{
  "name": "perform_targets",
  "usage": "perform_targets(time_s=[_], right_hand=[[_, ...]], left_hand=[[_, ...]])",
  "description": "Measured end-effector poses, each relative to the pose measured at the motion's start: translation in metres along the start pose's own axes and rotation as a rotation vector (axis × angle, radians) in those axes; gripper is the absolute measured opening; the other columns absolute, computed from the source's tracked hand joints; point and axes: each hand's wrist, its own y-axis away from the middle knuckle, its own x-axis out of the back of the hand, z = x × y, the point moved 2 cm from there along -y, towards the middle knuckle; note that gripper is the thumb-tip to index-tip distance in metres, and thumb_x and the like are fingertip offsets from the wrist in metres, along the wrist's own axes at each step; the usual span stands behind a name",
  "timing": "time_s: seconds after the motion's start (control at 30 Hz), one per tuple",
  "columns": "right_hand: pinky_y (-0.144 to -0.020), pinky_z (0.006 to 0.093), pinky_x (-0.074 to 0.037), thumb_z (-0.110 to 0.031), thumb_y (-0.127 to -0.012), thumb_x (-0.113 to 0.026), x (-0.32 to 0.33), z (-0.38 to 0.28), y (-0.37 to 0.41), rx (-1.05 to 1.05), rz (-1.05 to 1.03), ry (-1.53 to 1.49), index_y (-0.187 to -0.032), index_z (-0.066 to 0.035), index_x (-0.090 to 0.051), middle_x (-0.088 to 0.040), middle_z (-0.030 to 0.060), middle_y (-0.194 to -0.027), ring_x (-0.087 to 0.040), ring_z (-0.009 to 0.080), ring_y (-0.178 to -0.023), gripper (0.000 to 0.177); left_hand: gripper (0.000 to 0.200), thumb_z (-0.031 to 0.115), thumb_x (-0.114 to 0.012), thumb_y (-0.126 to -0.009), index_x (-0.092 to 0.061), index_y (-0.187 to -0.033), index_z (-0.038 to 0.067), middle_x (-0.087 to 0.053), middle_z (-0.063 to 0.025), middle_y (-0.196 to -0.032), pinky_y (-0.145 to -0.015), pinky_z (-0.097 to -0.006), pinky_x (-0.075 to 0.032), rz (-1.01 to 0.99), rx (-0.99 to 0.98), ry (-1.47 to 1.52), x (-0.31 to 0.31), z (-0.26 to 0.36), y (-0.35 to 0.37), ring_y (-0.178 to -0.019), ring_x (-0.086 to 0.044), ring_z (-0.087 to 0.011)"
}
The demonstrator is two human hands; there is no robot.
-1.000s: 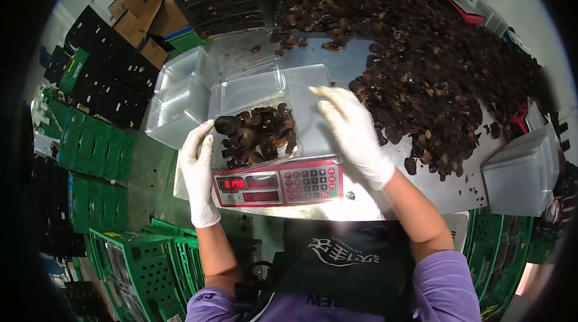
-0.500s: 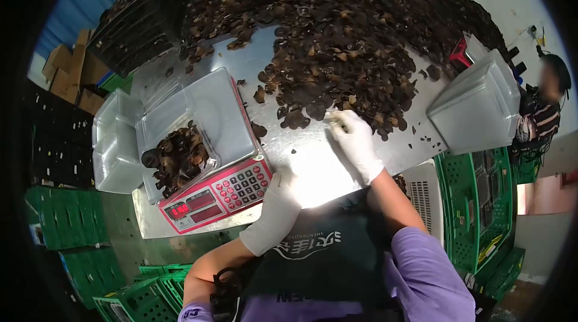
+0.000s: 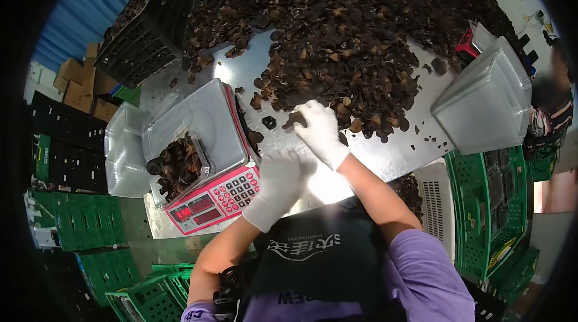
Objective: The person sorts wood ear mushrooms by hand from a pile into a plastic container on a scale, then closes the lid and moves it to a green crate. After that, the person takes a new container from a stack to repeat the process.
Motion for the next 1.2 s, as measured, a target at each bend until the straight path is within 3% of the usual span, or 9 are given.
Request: perform_targets(time_s=[0.13,0.23,0.33,0.43,0.53,0.73,0.9,1.03,1.2], right_hand=[[-0.076,0.0236,-0.048,0.002,-0.080,-0.060,0.025,0.022,0.016,-0.316,0.041,-0.809,-0.110,-0.003,-0.063,-0.062,0.0033,-0.103,-0.062,0.0130,-0.092,0.030],[-0.070,0.0206,-0.048,-0.001,-0.084,-0.059,0.048,0.028,0.016,-0.491,-0.013,-1.384,-0.114,-0.004,-0.058,-0.061,0.0031,-0.104,-0.060,0.0088,-0.087,0.030],[-0.065,0.0198,-0.046,-0.005,-0.086,-0.061,0.058,0.031,0.009,-0.500,0.021,-1.472,-0.109,-0.005,-0.060,-0.061,0.0005,-0.090,-0.058,0.0068,-0.077,0.023],[-0.051,0.0207,-0.037,-0.010,-0.087,-0.065,0.063,0.027,0.003,-0.544,-0.089,-1.183,-0.095,-0.006,-0.064,-0.054,-0.0051,-0.066,-0.048,0.0046,-0.056,0.009],[-0.054,0.0247,-0.043,-0.014,-0.084,-0.066,0.043,0.035,-0.008,-0.336,-0.146,-0.679,-0.099,-0.003,-0.067,-0.056,-0.0015,-0.066,-0.053,0.0086,-0.057,0.019],[-0.069,0.0406,-0.053,-0.022,-0.078,-0.065,-0.013,0.024,-0.042,0.157,-0.063,0.340,-0.095,-0.008,-0.069,-0.066,0.0118,-0.085,-0.067,0.0276,-0.079,0.022],[-0.066,0.0422,-0.052,-0.020,-0.080,-0.062,-0.003,0.017,-0.045,0.115,0.039,0.236,-0.080,-0.012,-0.069,-0.065,0.0098,-0.078,-0.066,0.0285,-0.076,0.011],[-0.067,0.0410,-0.051,-0.026,-0.083,-0.065,-0.004,0.030,-0.037,0.039,-0.068,0.223,-0.101,-0.013,-0.070,-0.068,0.0101,-0.088,-0.067,0.0285,-0.080,0.023],[-0.070,0.0419,-0.053,-0.030,-0.082,-0.068,-0.017,0.012,-0.045,0.023,-0.270,0.485,-0.106,-0.007,-0.067,-0.069,0.0132,-0.090,-0.068,0.0303,-0.082,0.033]], left_hand=[[0.043,0.015,-0.056,-0.080,-0.063,-0.118,-0.003,-0.066,-0.0261,-0.115,-0.052,-0.0336,-0.038,-0.014,0.262,-0.743,-0.003,-0.031,-0.039,-0.069,-0.060,-0.0180],[0.018,0.016,-0.067,-0.079,-0.075,-0.094,0.018,-0.069,0.0019,-0.085,-0.049,-0.0345,-0.039,-0.645,0.253,-0.324,-0.006,-0.062,-0.084,-0.076,-0.066,-0.0177],[0.016,0.017,-0.067,-0.078,-0.076,-0.092,0.019,-0.069,0.0033,-0.084,-0.047,-0.0342,-0.039,-0.690,0.255,-0.360,-0.018,-0.064,-0.092,-0.073,-0.066,-0.0164],[0.016,0.014,-0.065,-0.078,-0.074,-0.091,0.016,-0.068,-0.0003,-0.081,-0.047,-0.0366,-0.041,-0.661,0.272,-0.248,-0.022,-0.062,-0.089,-0.067,-0.065,-0.0165],[0.009,0.007,-0.059,-0.076,-0.064,-0.084,0.004,-0.063,-0.0087,-0.073,-0.050,-0.0391,-0.047,0.031,0.282,-0.295,-0.004,-0.050,-0.060,-0.065,-0.066,-0.0214],[0.005,0.007,-0.056,-0.077,-0.060,-0.079,0.004,-0.061,-0.0111,-0.072,-0.053,-0.0338,-0.052,0.119,0.272,-0.084,0.012,-0.034,-0.050,-0.061,-0.064,-0.0213],[0.013,0.007,-0.065,-0.079,-0.058,-0.089,0.002,-0.060,-0.0120,-0.080,-0.067,-0.0336,-0.052,0.393,0.245,0.358,0.063,-0.045,-0.009,-0.071,-0.064,-0.0250],[0.025,0.004,-0.069,-0.073,-0.061,-0.097,0.006,-0.062,-0.0124,-0.089,-0.074,-0.0388,-0.052,0.618,0.479,0.662,0.110,-0.094,0.053,-0.081,-0.064,-0.0297],[0.029,-0.004,-0.073,-0.076,-0.065,-0.103,-0.001,-0.064,-0.0080,-0.092,-0.073,-0.0268,-0.052,0.736,0.819,0.603,0.107,-0.167,0.122,-0.076,-0.062,-0.0140]])
